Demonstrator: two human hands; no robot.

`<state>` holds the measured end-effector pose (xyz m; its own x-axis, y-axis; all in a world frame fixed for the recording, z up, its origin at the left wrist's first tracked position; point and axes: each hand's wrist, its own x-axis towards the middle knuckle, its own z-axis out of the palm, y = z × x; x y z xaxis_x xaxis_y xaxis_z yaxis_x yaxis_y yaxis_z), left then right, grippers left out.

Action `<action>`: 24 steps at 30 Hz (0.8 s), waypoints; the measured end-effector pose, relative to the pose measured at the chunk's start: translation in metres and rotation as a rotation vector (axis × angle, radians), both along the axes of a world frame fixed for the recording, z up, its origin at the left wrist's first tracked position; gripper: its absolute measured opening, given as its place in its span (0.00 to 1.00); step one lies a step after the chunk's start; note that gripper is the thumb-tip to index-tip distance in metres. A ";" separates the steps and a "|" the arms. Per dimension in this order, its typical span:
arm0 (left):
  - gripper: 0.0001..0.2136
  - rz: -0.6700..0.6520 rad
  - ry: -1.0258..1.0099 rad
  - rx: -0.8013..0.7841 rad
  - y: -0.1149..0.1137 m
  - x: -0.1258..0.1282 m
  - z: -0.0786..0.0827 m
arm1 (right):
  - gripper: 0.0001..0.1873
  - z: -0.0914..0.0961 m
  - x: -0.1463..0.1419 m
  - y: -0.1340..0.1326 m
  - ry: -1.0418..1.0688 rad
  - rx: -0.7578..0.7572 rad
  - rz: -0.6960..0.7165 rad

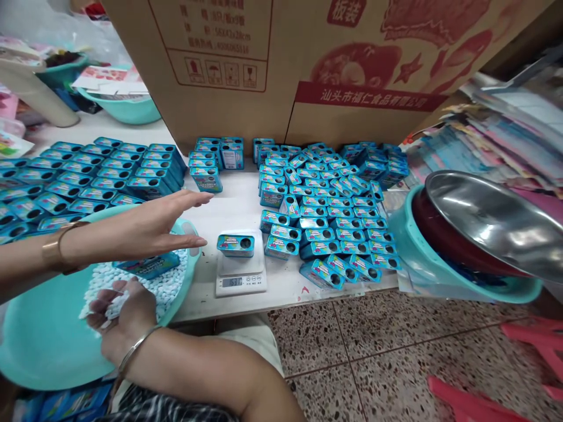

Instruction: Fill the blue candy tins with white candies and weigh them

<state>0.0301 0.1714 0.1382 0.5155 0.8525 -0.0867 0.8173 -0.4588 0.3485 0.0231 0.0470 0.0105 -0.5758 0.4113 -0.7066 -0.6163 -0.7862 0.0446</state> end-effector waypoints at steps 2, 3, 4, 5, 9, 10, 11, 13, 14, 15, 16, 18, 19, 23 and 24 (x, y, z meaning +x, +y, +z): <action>0.36 -0.006 0.000 0.004 0.001 0.000 0.000 | 0.17 0.003 0.002 0.001 0.075 -0.127 0.000; 0.36 -0.009 -0.001 0.008 0.001 -0.001 0.000 | 0.15 0.004 0.002 0.001 0.059 -0.141 -0.002; 0.36 -0.009 -0.002 0.010 0.002 -0.001 0.000 | 0.12 0.004 0.002 0.000 0.033 -0.150 0.004; 0.36 -0.006 -0.004 0.008 0.003 -0.001 -0.001 | 0.10 0.003 0.002 0.000 0.005 -0.160 0.013; 0.37 0.019 -0.003 -0.055 0.003 0.004 -0.008 | 0.08 0.004 0.005 -0.002 -0.017 -0.120 0.052; 0.38 0.014 0.009 -0.074 0.002 0.008 -0.011 | 0.07 0.005 0.006 -0.002 0.004 -0.105 0.055; 0.40 0.000 0.029 -0.086 0.002 0.013 -0.016 | 0.07 0.005 0.007 -0.002 0.025 -0.098 0.059; 0.41 -0.044 0.080 -0.079 0.000 0.024 -0.030 | 0.10 0.006 0.008 -0.002 0.060 -0.094 0.075; 0.41 -0.066 0.107 -0.068 0.000 0.030 -0.038 | 0.13 0.006 0.008 -0.002 0.079 -0.087 0.089; 0.40 -0.082 0.130 -0.059 0.000 0.036 -0.046 | 0.15 0.006 0.009 -0.002 0.097 -0.071 0.107; 0.37 -0.087 0.147 -0.059 0.001 0.042 -0.054 | 0.16 0.006 0.009 -0.002 0.116 -0.052 0.128; 0.28 -0.062 0.159 -0.083 0.002 0.050 -0.068 | 0.17 0.007 0.011 -0.003 0.137 -0.019 0.153; 0.23 -0.034 0.150 -0.098 0.003 0.052 -0.072 | 0.15 0.007 0.012 -0.003 0.129 -0.004 0.148; 0.17 0.106 -0.056 -0.073 0.003 0.045 -0.061 | 0.08 0.011 0.019 -0.001 0.084 0.066 0.073; 0.17 0.132 -0.149 -0.050 0.000 0.039 -0.051 | 0.07 0.013 0.021 0.000 0.084 0.080 0.066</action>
<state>0.0689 0.1714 0.0873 0.4101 0.9099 -0.0618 0.8070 -0.3305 0.4895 0.0440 0.0467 0.0238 -0.6596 0.4238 -0.6207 -0.5596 -0.8282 0.0293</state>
